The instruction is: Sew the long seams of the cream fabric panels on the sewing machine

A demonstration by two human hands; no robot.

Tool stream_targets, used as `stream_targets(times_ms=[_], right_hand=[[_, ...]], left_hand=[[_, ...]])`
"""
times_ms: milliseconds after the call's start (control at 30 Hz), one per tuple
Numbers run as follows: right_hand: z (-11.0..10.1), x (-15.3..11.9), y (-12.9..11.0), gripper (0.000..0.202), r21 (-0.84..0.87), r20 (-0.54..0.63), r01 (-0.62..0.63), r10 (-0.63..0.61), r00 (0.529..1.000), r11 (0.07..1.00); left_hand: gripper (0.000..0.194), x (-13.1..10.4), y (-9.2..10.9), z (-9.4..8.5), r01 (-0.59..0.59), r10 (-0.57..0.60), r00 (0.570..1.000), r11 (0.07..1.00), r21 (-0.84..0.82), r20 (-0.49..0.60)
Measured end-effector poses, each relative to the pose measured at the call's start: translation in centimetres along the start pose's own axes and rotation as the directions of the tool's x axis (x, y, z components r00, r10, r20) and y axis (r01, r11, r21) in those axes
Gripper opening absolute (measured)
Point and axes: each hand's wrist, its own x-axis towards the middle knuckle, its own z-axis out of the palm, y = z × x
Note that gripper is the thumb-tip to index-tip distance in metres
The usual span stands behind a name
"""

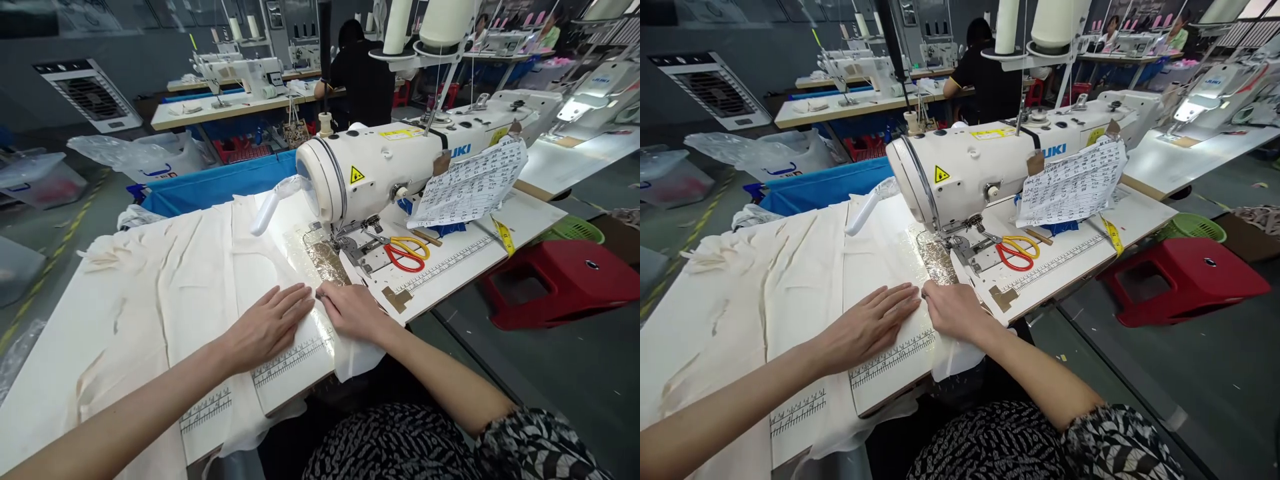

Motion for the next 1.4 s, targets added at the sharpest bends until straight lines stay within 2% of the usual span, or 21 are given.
stream_targets(times_ms=[133, 300, 567, 633, 733, 833, 967, 1100, 1267, 1400], right_hand=[[-0.1, 0.1, -0.3, 0.017, -0.017, 0.004, 0.002, -0.002, 1.000, 1.000], [-0.3, 0.1, -0.5, 0.013, -0.057, 0.033, 0.014, -0.013, 0.999, 0.998], [-2.1, -1.8, 0.9, 0.009, -0.123, 0.125, 0.060, -0.044, 0.991, 0.991], [-2.1, -1.1, 0.7, 0.009, -0.136, 0.136, 0.069, -0.050, 0.989, 0.988], [-1.8, 0.9, -0.4, 0.012, -0.156, 0.141, 0.084, -0.062, 0.988, 0.984], [-1.5, 2.7, -1.6, 0.014, -0.166, 0.147, 0.113, -0.089, 0.985, 0.980], [-1.4, 3.4, -2.0, 0.015, -0.170, 0.138, 0.116, -0.093, 0.986, 0.979], [-0.9, 3.1, -1.6, 0.016, -0.145, 0.094, 0.058, -0.045, 0.995, 0.988], [0.1, 3.1, -1.6, 0.015, -0.108, 0.069, 0.045, -0.038, 0.997, 0.993], [-0.1, 3.0, -2.0, 0.014, -0.109, 0.078, 0.038, -0.029, 0.997, 0.993]], left_hand=[[0.050, -0.3, 0.5, 0.7, 0.018, -0.017, 1.000, 1.000, 0.011, -0.014], [0.048, -0.2, 0.9, 0.8, 0.031, -0.031, 0.999, 0.999, 0.023, -0.019], [0.050, -0.3, 0.9, 0.9, 0.037, -0.037, 0.999, 0.999, 0.013, -0.024], [0.048, -0.6, 0.4, 0.8, 0.061, -0.061, 0.998, 0.998, 0.031, -0.022], [0.044, -1.0, -0.6, 0.5, 0.163, -0.161, 0.986, 0.985, 0.056, -0.043], [0.045, -1.3, -0.8, 0.3, 0.229, -0.225, 0.971, 0.973, 0.040, -0.079], [0.044, -1.2, 0.2, 0.9, 0.215, -0.212, 0.974, 0.976, 0.035, -0.082], [0.045, -1.1, 1.0, 1.5, 0.209, -0.200, 0.972, 0.976, 0.064, -0.126], [0.045, -0.9, 1.5, 1.6, 0.196, -0.185, 0.967, 0.980, 0.046, -0.174], [0.045, -0.8, 1.7, 1.7, 0.188, -0.179, 0.966, 0.982, 0.031, -0.186]])
